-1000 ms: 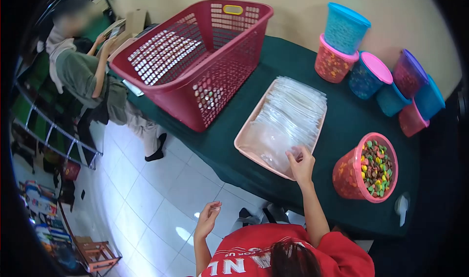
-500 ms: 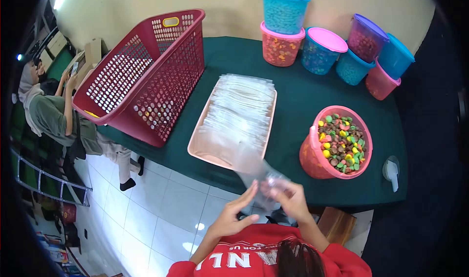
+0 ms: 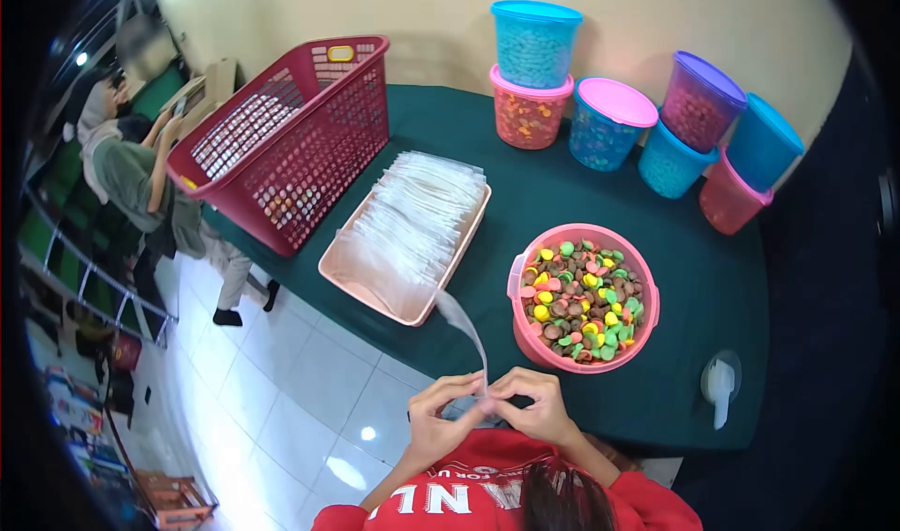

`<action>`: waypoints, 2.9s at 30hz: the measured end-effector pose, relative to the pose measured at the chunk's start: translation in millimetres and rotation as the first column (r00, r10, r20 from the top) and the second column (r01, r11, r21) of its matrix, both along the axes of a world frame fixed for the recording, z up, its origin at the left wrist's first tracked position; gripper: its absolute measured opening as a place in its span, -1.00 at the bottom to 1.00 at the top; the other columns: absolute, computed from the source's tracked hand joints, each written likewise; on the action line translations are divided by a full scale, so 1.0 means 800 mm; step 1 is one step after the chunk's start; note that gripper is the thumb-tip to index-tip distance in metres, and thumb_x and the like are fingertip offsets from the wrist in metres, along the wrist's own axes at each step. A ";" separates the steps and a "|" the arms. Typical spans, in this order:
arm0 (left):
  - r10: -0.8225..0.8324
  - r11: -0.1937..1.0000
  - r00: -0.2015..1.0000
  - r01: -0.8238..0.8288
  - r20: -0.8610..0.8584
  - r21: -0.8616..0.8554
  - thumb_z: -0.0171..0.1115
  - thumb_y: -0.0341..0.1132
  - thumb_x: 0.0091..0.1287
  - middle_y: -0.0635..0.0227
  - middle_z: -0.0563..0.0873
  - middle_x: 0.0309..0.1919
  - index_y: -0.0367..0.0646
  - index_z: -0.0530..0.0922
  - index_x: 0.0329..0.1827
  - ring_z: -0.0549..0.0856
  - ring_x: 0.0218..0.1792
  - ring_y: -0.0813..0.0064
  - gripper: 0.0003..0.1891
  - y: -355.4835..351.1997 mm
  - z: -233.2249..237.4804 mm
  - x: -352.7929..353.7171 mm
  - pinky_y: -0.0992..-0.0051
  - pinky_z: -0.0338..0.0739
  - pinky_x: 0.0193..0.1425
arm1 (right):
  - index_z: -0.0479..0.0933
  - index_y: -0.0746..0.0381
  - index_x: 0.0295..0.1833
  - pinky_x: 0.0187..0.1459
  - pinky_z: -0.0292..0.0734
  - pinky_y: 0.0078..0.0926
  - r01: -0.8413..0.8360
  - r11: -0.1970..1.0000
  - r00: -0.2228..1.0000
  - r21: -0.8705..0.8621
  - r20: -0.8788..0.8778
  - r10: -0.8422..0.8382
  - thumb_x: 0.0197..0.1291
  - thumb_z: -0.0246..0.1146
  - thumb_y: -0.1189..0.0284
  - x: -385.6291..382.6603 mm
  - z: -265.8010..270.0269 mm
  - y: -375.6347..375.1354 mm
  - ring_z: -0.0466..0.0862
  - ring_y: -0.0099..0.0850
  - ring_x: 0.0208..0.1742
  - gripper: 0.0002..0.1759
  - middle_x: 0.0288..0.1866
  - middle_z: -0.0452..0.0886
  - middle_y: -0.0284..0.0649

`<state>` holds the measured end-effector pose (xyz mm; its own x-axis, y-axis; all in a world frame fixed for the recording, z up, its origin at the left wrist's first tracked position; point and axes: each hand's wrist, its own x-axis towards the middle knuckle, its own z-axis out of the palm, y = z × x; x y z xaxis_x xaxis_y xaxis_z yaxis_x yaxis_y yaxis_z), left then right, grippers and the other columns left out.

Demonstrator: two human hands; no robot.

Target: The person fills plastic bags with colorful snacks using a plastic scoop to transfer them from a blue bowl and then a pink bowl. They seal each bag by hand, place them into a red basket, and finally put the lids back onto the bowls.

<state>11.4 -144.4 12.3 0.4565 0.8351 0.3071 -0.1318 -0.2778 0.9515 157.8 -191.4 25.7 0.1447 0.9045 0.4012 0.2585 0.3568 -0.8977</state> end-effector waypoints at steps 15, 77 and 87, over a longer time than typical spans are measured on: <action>0.510 0.626 0.856 -0.440 0.089 0.644 0.39 -0.24 -0.10 0.17 0.56 -0.13 -0.06 0.61 -0.24 0.47 -0.01 0.31 -0.68 -0.020 0.070 0.036 0.28 0.35 0.09 | 0.40 0.35 -0.19 -0.35 0.48 -0.62 -0.029 1.000 0.986 0.003 -0.163 0.029 -0.02 0.17 0.67 0.078 0.039 -0.037 0.58 -0.55 -0.36 -0.78 -0.36 0.58 -0.19; -0.247 0.953 0.964 0.261 -0.100 0.155 0.56 -0.05 -0.51 0.23 0.51 -0.24 -0.34 0.42 0.00 0.54 -0.23 0.36 -0.09 0.127 0.022 0.070 0.43 0.45 -0.16 | 0.45 0.22 -0.06 0.06 0.27 -0.30 0.952 -0.291 -0.295 0.100 0.559 -0.775 -0.05 0.18 0.47 0.232 -0.012 -0.206 0.35 -0.15 0.04 -0.65 -0.03 0.44 -0.14; -0.167 0.986 0.985 0.168 -0.048 0.022 0.51 -0.03 -0.39 0.23 0.40 -0.13 -0.31 0.32 0.09 0.48 -0.16 0.37 -0.07 0.148 0.004 0.051 0.39 0.41 -0.09 | 0.56 0.16 -0.17 0.00 0.32 -0.24 0.870 -0.484 -0.268 -0.100 0.728 -0.632 -0.07 0.26 0.17 0.279 -0.126 -0.315 0.46 -0.20 -0.04 -0.63 -0.12 0.54 -0.22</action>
